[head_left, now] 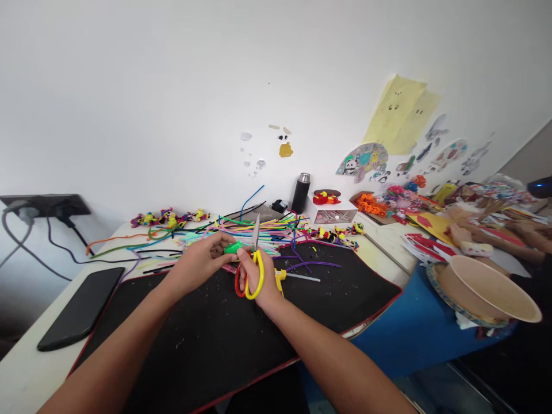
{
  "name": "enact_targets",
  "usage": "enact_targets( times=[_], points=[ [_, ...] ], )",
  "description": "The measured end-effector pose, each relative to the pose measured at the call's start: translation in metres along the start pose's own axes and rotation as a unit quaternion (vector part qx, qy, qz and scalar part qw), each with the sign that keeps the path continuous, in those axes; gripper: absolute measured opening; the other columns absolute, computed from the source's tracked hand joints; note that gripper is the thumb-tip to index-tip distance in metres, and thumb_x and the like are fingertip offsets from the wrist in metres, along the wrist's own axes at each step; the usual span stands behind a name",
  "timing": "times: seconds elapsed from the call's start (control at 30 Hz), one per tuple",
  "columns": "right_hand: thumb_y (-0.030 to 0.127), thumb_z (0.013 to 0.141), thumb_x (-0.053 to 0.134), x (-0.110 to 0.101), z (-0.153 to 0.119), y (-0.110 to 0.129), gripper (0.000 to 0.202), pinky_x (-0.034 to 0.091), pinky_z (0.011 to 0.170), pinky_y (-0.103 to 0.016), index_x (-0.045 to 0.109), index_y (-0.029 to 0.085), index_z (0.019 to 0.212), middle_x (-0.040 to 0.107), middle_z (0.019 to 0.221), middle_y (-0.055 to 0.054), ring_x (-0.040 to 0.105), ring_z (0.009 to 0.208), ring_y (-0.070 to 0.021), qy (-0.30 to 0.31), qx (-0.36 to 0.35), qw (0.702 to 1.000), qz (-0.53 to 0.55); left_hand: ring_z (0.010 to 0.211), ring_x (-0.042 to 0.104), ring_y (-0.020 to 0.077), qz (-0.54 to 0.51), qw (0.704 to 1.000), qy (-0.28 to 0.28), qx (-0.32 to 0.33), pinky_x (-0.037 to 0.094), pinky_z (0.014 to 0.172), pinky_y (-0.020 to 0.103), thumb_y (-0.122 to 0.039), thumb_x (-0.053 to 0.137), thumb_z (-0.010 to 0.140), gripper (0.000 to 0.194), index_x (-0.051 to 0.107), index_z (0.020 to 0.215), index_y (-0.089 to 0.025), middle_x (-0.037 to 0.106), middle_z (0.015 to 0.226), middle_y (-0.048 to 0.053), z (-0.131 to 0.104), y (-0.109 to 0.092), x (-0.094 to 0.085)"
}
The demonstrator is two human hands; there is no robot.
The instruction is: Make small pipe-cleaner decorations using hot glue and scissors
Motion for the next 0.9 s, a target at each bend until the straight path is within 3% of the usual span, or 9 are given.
enact_targets(
  times=[0.13,0.3,0.43,0.6,0.9],
  points=[
    [0.065,0.087,0.065,0.001,-0.002,-0.001,0.046,0.033,0.03,-0.019,0.055,0.021,0.091,0.047,0.041,0.012,0.044,0.028,-0.0108,0.007,0.003,1.0,0.0,0.085,0.075,0.028,-0.036,0.999,-0.004,-0.016,0.061,0.076,0.04,-0.057,0.077,0.08,0.042,0.071,0.105,-0.023,0.077,0.087,0.005,0.001,0.004,-0.001],
    [0.074,0.085,0.065,0.002,-0.006,-0.004,0.056,0.036,0.032,-0.021,0.057,0.02,0.099,0.05,0.044,0.011,0.047,0.03,-0.0117,0.049,0.027,0.998,0.003,0.084,0.076,0.026,-0.157,0.985,-0.04,-0.056,0.063,0.078,0.04,-0.057,0.086,0.07,0.05,0.071,0.103,-0.022,0.079,0.094,0.006,0.004,0.005,-0.012],
    [0.084,0.083,0.06,0.0,-0.009,-0.008,0.072,0.039,0.036,-0.021,0.062,0.017,0.108,0.055,0.048,0.007,0.053,0.035,-0.013,0.074,0.048,0.996,-0.008,0.073,0.074,0.0227,-0.207,0.972,-0.069,-0.087,0.062,0.076,0.038,-0.054,0.089,0.069,0.053,0.073,0.106,-0.02,0.078,0.079,0.003,0.005,0.006,-0.021],
    [0.089,0.081,0.055,-0.001,-0.013,-0.009,0.084,0.039,0.037,-0.019,0.063,0.014,0.119,0.062,0.055,0.003,0.06,0.04,-0.0141,0.112,0.058,0.992,-0.023,0.069,0.072,0.0208,-0.22,0.966,-0.096,-0.095,0.061,0.075,0.036,-0.055,0.093,0.064,0.054,0.073,0.099,-0.018,0.077,0.075,0.003,0.006,0.007,-0.026],
    [0.085,0.076,0.066,0.004,-0.018,-0.017,0.087,0.05,0.052,-0.023,0.062,0.016,0.129,0.072,0.07,-0.002,0.069,0.053,-0.0164,0.162,0.076,0.984,-0.007,0.069,0.073,0.0242,-0.183,0.974,-0.098,-0.091,0.062,0.074,0.039,-0.061,0.09,0.064,0.053,0.074,0.092,-0.018,0.077,0.072,0.005,0.005,0.006,-0.03]
  ],
)
Point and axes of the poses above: each hand's wrist, its own z-axis towards the middle knuckle, its own x-axis out of the palm, y = z × x, the point moved 4 cm from there along z, towards the middle knuckle
